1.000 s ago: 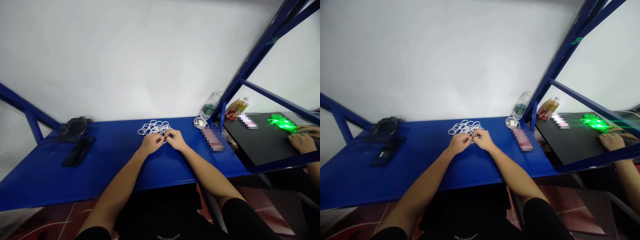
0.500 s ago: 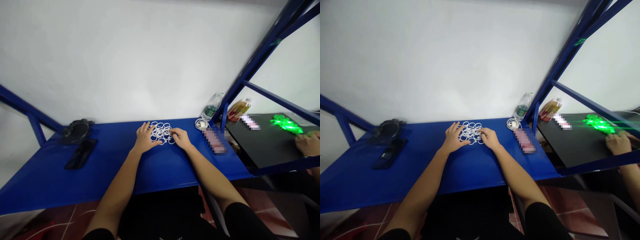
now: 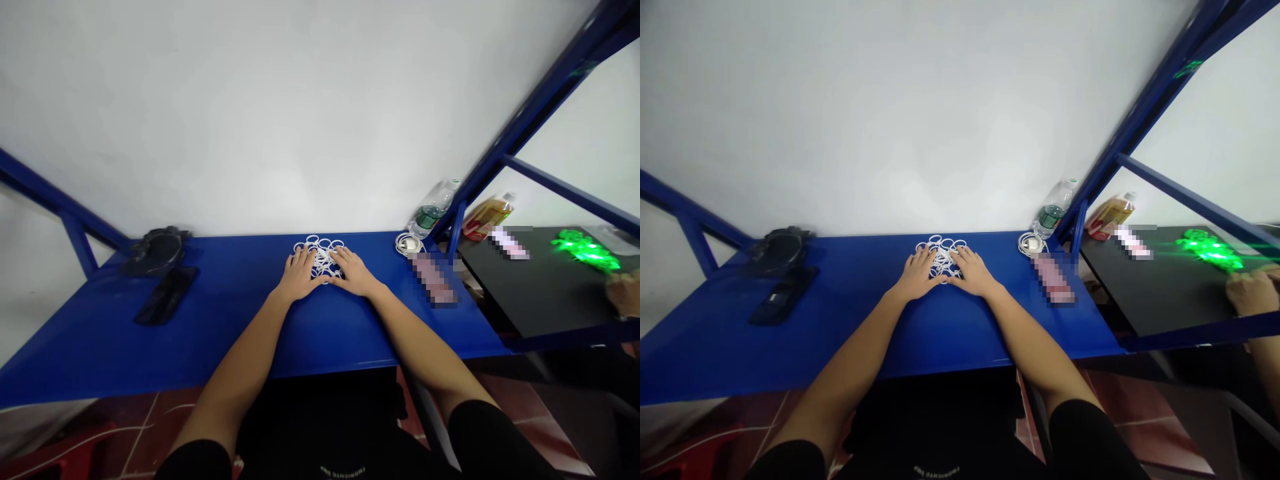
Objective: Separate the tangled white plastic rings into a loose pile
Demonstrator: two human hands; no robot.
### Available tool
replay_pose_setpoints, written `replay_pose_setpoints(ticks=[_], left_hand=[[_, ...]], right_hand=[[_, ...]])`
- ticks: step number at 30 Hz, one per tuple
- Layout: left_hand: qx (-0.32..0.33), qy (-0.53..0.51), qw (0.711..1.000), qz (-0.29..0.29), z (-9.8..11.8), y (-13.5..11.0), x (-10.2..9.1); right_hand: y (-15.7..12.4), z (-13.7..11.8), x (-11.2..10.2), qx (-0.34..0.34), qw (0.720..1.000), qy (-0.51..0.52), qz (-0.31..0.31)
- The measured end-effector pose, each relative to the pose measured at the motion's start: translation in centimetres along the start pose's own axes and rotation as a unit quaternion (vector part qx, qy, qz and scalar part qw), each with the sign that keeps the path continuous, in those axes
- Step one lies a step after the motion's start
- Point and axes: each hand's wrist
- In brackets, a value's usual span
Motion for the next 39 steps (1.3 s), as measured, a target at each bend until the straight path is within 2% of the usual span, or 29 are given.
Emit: replay_pose_setpoints(ticks=[11, 20, 22, 28, 32, 39], left_hand=[[0.011, -0.009, 1.0, -0.002, 0.6, -0.1, -0.2], [0.014, -0.006, 1.0, -0.002, 1.1, -0.1, -0.4], [0.019, -0.006, 0.999, 0.026, 1.4, 0.0, -0.8], [0.096, -0.068, 0.973, 0.198, 2.4, 0.2, -2.2], [0.144, -0.092, 0.956, 0.239, 2.8, 0.2, -2.5], [0.143, -0.09, 0.935, 0.313, 2.9, 0.2, -2.2]], right_hand=[[0.5, 0.5, -0.8, -0.053, 0.994, 0.0, 0.092], [0.1, 0.0, -1.6, -0.041, 0.988, 0.036, 0.145], [0.0, -0.1, -1.6, -0.038, 0.986, 0.045, 0.153], [-0.2, -0.9, -2.0, -0.082, 0.982, 0.07, 0.158], [-0.3, -1.6, -2.0, -0.101, 0.981, 0.077, 0.15], [-0.8, -2.4, -2.6, -0.119, 0.971, 0.122, 0.167]])
Point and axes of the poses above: each hand's wrist, its own y-axis towards the middle knuckle, its own x-axis out of the palm, z = x × y, and after that the axes turned 14 degrees about x, right-handed
